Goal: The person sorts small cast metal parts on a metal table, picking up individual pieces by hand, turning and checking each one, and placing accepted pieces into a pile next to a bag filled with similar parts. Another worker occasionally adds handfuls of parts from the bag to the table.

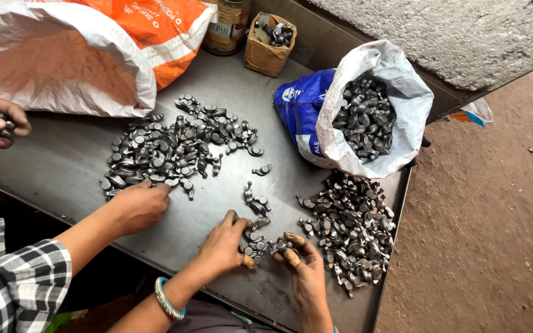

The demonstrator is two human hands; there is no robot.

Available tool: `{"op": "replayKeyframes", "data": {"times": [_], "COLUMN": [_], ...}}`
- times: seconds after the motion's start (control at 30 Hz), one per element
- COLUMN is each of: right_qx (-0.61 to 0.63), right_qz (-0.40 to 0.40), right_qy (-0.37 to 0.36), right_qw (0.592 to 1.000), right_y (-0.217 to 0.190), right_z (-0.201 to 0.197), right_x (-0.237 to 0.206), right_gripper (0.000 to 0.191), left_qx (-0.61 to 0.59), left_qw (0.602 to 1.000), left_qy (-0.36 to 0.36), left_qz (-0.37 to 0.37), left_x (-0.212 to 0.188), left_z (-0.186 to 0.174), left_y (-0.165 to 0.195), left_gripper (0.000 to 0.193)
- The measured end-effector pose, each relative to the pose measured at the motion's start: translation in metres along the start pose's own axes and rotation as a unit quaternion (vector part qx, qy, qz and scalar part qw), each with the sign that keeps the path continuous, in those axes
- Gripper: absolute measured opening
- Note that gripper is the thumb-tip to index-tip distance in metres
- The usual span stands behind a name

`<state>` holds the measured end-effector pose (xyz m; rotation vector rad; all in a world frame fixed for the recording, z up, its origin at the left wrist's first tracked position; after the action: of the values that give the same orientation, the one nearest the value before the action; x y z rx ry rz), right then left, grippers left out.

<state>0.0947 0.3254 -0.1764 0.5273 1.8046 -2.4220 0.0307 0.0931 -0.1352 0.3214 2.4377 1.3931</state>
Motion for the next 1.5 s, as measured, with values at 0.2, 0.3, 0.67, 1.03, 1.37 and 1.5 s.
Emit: {"op": "replayKeyframes", "data": {"times": [0.2,0.3,0.67,1.03,1.37,1.5], "right_qx": [0.079,0.087,0.064,0.086,-0.181,-0.439], "right_qz": [0.083,0.071,0.049,0.07,-0.196,-0.103], "right_qy": [0.035,0.016,-0.017,-0.025,0.254,0.405], "right_qw": [0.993,0.994,0.997,0.994,0.93,0.795], "right_y": [0.019,0.019,0.01,0.032,-0.079,-0.107], "right_z": [-0.018,-0.016,-0.016,-0.027,-0.053,-0.035], "right_x": [-0.01,-0.013,-0.019,-0.014,0.008,0.004], "right_gripper": [0.034,0.034,0.034,0.026,0.016,0.033], "left_qx": [-0.19,-0.354,-0.521,-0.563,-0.195,-0.065], "left_qw": [0.978,0.934,0.851,0.818,0.968,0.955], "left_qy": [0.028,0.033,-0.021,-0.065,0.155,0.25], "left_qz": [0.086,0.041,-0.069,-0.101,0.008,0.143], "left_x": [-0.015,-0.009,-0.005,-0.005,-0.008,0.001], "left_z": [0.025,0.044,0.058,0.062,0.011,-0.005], "left_y": [0.024,0.006,-0.012,-0.018,0.008,0.016], "left_gripper": [0.049,0.025,0.022,0.018,0.029,0.031]}}
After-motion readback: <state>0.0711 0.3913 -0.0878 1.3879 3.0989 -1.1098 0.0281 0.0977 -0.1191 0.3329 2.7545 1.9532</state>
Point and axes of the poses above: each hand's wrist, its own x-axis towards the middle knuckle, its own z-axis out of the palm, y = z × x, the point moved 2 cm from there along x, towards the middle knuckle, and after that the axes turned 12 degrees about -x, right-handed, at the moved point
